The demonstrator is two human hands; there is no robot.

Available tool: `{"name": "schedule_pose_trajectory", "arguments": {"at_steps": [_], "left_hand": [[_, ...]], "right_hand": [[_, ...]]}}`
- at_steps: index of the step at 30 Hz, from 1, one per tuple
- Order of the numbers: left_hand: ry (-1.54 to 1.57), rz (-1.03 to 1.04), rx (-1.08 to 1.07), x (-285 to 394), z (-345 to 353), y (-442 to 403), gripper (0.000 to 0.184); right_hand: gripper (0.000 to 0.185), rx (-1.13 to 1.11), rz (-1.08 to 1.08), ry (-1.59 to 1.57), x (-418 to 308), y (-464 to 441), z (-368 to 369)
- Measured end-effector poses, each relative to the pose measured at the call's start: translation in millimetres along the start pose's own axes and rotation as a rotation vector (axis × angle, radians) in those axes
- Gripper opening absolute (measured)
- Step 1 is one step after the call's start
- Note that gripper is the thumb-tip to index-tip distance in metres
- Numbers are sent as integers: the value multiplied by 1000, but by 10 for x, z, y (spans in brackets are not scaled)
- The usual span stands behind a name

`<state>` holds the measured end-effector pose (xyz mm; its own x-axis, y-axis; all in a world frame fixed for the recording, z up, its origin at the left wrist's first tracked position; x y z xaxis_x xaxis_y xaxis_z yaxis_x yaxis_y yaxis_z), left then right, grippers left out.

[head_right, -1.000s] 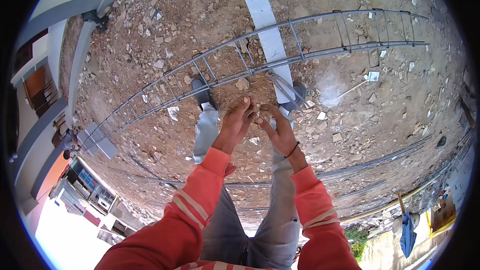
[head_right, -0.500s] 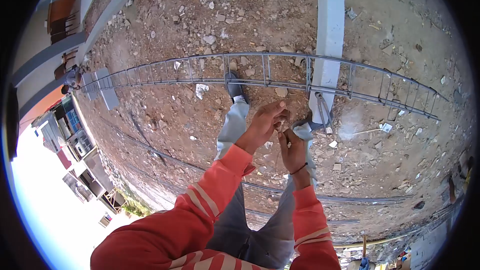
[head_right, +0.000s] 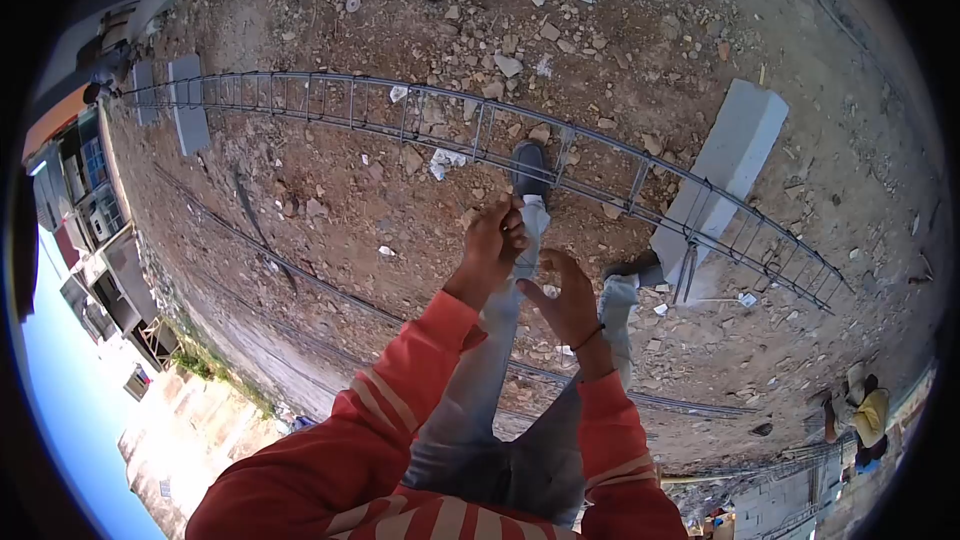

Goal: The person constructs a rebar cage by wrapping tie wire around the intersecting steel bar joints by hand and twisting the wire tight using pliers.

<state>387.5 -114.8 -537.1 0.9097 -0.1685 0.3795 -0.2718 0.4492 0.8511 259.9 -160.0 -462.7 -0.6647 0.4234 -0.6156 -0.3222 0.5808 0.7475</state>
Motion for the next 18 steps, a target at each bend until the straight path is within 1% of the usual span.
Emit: {"name": "schedule_pose_trajectory", "arguments": {"at_steps": [1,2,3,5,7,8,10,11,13,14,15,17,18], "left_hand": [[-32,67,78,286,-55,-69,23],[-68,132,154,577,-101,-146,24],[-60,125,154,750,-115,-228,24],[48,252,240,1130,-230,-350,26],[115,275,212,1372,-228,-462,27],[173,304,185,1455,-205,-478,29],[163,296,157,1507,-114,-441,28],[140,288,128,1509,-45,-418,27],[126,245,122,1366,48,-355,28],[107,205,120,1264,95,-330,29],[104,197,115,1186,114,-307,29],[146,210,47,1037,158,-269,30],[136,195,45,963,141,-260,30]], "right_hand": [[44,-3,7,12,-201,1,18],[44,121,-83,68,-487,32,-78],[45,243,-176,124,-734,91,-168],[46,282,-165,109,-804,261,-372],[53,449,-128,108,-847,396,-675],[53,448,-130,118,-862,382,-675],[68,373,262,-412,-382,224,-659],[68,377,259,-408,-343,166,-632],[77,191,536,-855,58,11,-293],[77,46,424,-953,38,-125,-194],[77,55,425,-957,25,-211,-194],[72,-132,476,-1121,-96,-390,89],[72,-119,484,-1132,-55,-428,171]]}}
Point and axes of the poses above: each hand's wrist, its own y-axis away from the middle knuckle, its own z-axis out of the palm, x = y × z, the point moved 9 cm from there along -y, towards the middle knuckle, and after that the axes turned 13 degrees about z, right-handed, at the moved point
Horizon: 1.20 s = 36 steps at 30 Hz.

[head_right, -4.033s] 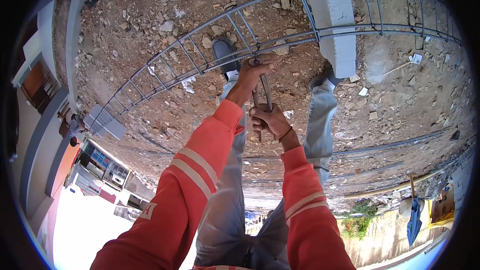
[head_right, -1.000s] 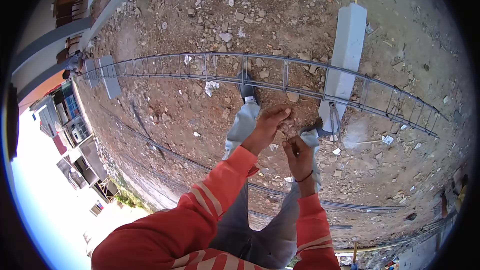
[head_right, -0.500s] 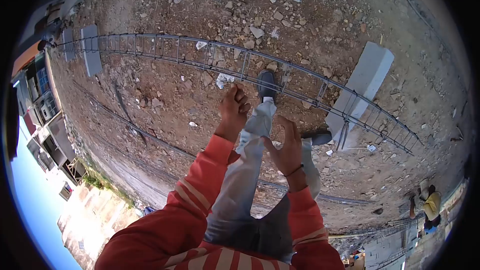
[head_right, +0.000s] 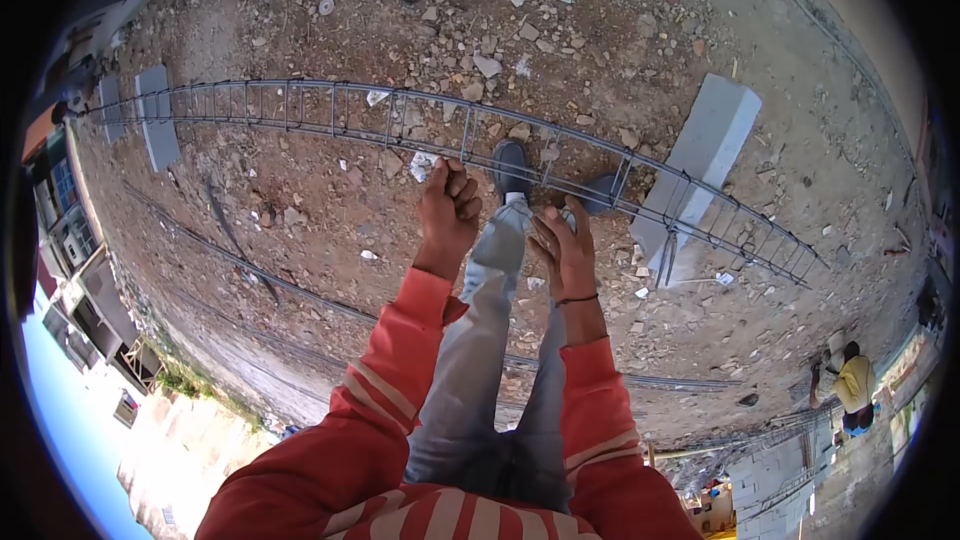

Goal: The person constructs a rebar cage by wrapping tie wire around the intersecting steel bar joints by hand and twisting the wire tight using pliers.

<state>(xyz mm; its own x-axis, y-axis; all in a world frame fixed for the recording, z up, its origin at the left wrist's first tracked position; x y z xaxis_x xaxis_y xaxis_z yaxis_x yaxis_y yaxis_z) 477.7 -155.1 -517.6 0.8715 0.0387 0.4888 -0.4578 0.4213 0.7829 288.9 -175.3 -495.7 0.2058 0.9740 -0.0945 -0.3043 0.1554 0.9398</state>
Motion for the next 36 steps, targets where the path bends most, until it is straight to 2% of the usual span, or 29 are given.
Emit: {"name": "schedule_pose_trajectory", "arguments": {"at_steps": [2,3,6,7,9,10,11,13,15,17,20,22,23,25,26,27,28,30,31,33,34,35,36], "left_hand": [[10,-65,-13,-122,0,15,30],[4,-65,-16,-137,52,45,30],[-147,-148,-49,-294,166,181,30],[-243,-102,-81,-323,221,182,33],[-343,-65,-130,-470,354,201,35],[-398,-66,-139,-563,383,239,36],[-452,-63,-146,-649,409,287,37],[-439,-45,-233,-816,521,465,38],[-647,-28,-406,-967,627,632,41],[-660,22,-409,-1019,640,668,44],[-481,83,-145,-972,578,655,43],[-495,56,-138,-1122,605,731,41],[-507,34,-118,-1198,577,792,40],[-549,26,-76,-1332,511,892,37],[-524,39,-19,-1346,454,909,35],[-496,55,40,-1350,401,909,34],[-395,35,71,-1369,376,901,33],[-280,41,121,-1354,379,790,32],[-161,44,169,-1345,414,712,32],[-141,66,168,-1319,501,482,32],[-189,75,126,-1324,534,328,32],[-235,84,84,-1328,555,206,33],[-250,97,43,-1335,640,175,32]], "right_hand": [[71,281,-83,64,62,-169,-263],[71,280,-84,58,50,-242,-319],[47,61,278,1,276,-401,-291],[47,62,273,-12,267,-369,-308],[43,-135,433,76,423,-269,-149],[42,-204,434,-59,503,-298,-153],[42,-204,429,-65,509,-283,-229],[41,-389,366,-282,383,-242,-241],[38,-410,322,-298,281,-264,-391],[34,-432,278,-313,187,-293,-537],[32,-427,150,-377,-10,-271,-748],[23,-567,256,-577,-122,-88,-583],[23,-566,249,-583,-178,-46,-529],[15,-386,14,-372,-383,-70,-578],[4,-285,-67,-303,-446,-102,-654],[4,-287,-71,-309,-541,-69,-674],[1,-232,-115,-487,-691,-8,-785],[8,-138,-135,-804,-789,17,-1026],[8,-144,-135,-806,-775,-31,-1179],[12,-581,-26,-830,-764,-36,-1055],[17,-415,-2,-651,-703,-19,-1107],[17,-422,0,-652,-686,20,-1039],[21,-211,-17,-253,-592,8,-1034]]}}
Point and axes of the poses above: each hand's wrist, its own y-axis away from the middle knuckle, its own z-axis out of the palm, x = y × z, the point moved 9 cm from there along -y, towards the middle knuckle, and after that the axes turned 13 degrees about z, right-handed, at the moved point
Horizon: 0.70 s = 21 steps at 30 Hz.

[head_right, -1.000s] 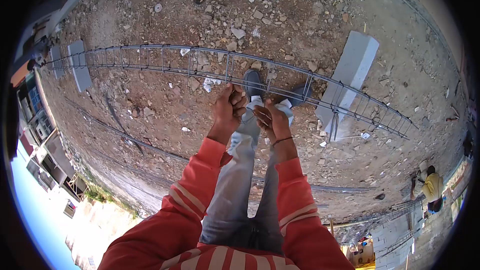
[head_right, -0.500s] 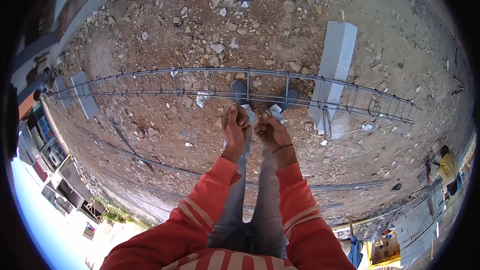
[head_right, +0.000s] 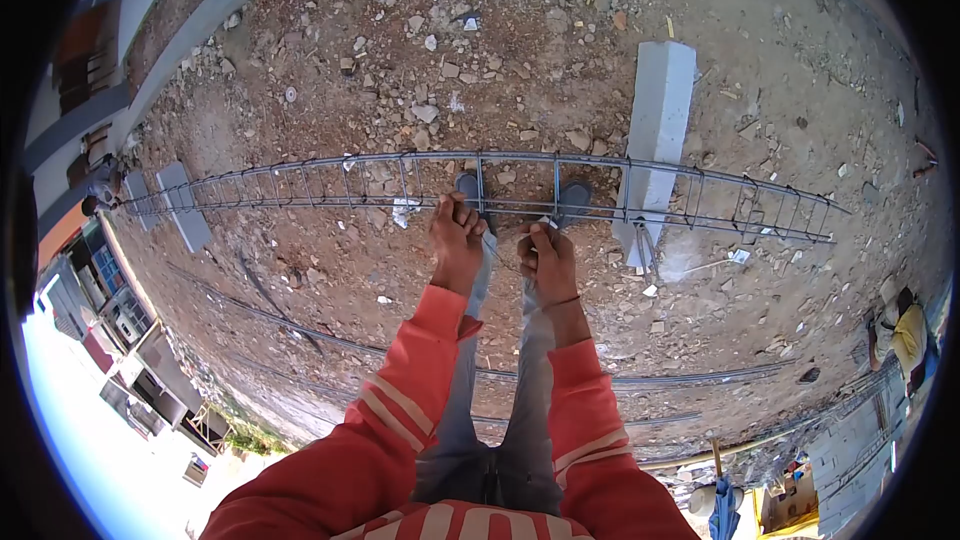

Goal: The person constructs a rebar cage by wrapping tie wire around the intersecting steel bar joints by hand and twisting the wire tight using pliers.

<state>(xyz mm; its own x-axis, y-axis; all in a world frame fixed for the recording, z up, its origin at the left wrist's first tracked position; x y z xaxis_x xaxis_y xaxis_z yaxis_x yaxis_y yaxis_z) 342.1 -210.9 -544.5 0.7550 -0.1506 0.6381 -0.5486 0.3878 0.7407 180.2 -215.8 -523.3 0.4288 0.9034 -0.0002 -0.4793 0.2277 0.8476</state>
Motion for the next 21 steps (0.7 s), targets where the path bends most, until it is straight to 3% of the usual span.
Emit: {"name": "schedule_pose_trajectory", "arguments": {"at_steps": [2,3,4,5,7,8,9,11,12,14,15,17,18,20,21], "left_hand": [[-88,-3,-115,-35,216,58,32],[-176,-12,-230,-54,313,78,32],[-255,-59,-392,-88,302,52,34],[-258,-65,-386,-92,196,-24,34],[-536,89,-738,-19,339,-116,37],[-889,122,-963,36,306,-259,42],[-886,115,-969,112,282,-397,42],[-1369,304,-727,320,117,-845,54],[-1370,287,-744,226,113,-1016,54],[-1798,749,-713,199,235,-1340,64],[-1804,726,-710,113,208,-1490,64],[-2032,838,-898,-127,313,-1680,72],[-2032,821,-908,-147,345,-1819,72],[-2000,205,-1140,-462,85,-2005,74],[-2003,192,-1145,-482,21,-2054,74]], "right_hand": [[28,288,-41,834,18,-5,119],[28,287,-36,833,104,-89,68],[29,238,-177,895,144,-190,98],[30,190,-316,954,190,-243,113],[30,166,-207,764,249,-305,8],[30,312,-51,724,307,-307,-171],[29,456,105,678,384,-274,-361],[28,499,7,591,503,-387,-643],[27,564,0,644,556,-401,-732],[26,597,-23,602,726,-435,-733],[26,601,-3,604,858,-486,-706],[24,615,-24,645,1034,-568,-655],[27,628,-75,677,1140,-623,-687],[28,665,-4,613,1238,-646,-583],[30,682,46,558,1313,-680,-555]]}}
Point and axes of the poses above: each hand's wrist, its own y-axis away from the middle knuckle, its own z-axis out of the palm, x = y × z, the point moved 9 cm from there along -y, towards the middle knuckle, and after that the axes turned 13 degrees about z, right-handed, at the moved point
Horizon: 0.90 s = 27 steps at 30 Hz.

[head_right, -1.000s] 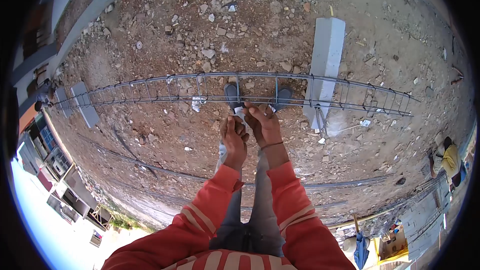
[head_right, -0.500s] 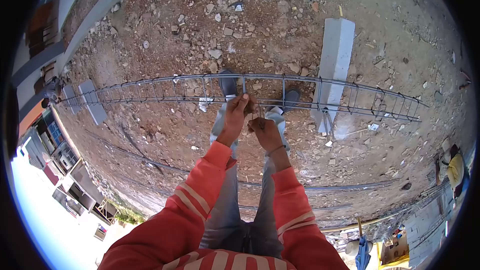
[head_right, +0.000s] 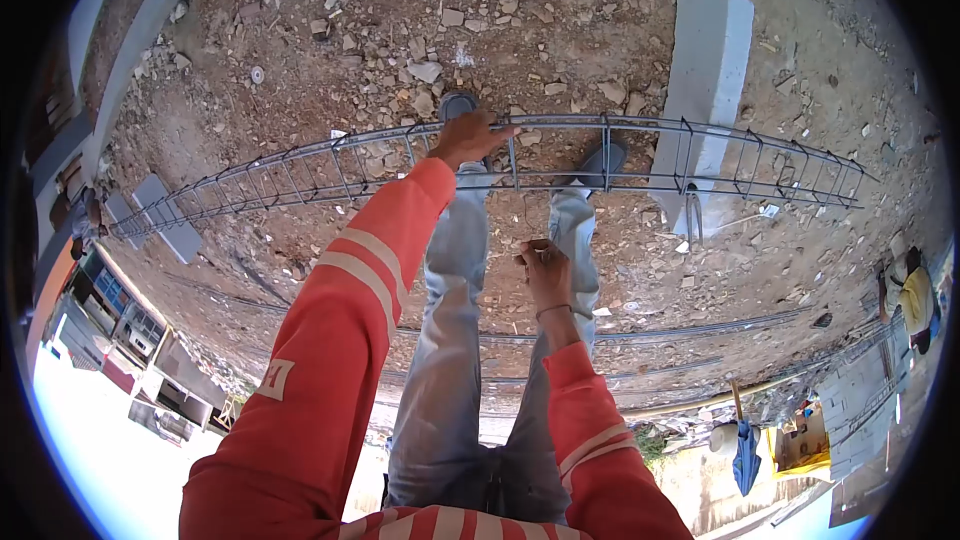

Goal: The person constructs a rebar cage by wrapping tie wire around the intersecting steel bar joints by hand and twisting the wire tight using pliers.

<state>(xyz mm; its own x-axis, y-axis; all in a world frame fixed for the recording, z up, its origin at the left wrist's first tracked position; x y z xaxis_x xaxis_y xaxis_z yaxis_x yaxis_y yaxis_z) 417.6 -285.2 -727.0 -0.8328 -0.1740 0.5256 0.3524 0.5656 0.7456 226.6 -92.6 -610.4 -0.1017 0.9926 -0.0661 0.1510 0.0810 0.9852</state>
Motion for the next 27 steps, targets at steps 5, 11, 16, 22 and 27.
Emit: {"name": "schedule_pose_trajectory", "arguments": {"at_steps": [5,11,16,22,27], "left_hand": [[114,-6,-101,-54,43,-43,70],[61,-49,3,102,-104,42,61],[141,77,74,-169,127,-168,53],[245,192,-5,-158,61,-157,47],[301,112,20,-311,244,-255,56]], "right_hand": [[32,81,-21,-38,106,-128,230],[34,391,-237,190,-368,-276,251],[38,418,-238,269,-513,-689,639],[38,483,-300,77,-415,-733,716],[44,326,-178,57,-327,-973,625]]}}
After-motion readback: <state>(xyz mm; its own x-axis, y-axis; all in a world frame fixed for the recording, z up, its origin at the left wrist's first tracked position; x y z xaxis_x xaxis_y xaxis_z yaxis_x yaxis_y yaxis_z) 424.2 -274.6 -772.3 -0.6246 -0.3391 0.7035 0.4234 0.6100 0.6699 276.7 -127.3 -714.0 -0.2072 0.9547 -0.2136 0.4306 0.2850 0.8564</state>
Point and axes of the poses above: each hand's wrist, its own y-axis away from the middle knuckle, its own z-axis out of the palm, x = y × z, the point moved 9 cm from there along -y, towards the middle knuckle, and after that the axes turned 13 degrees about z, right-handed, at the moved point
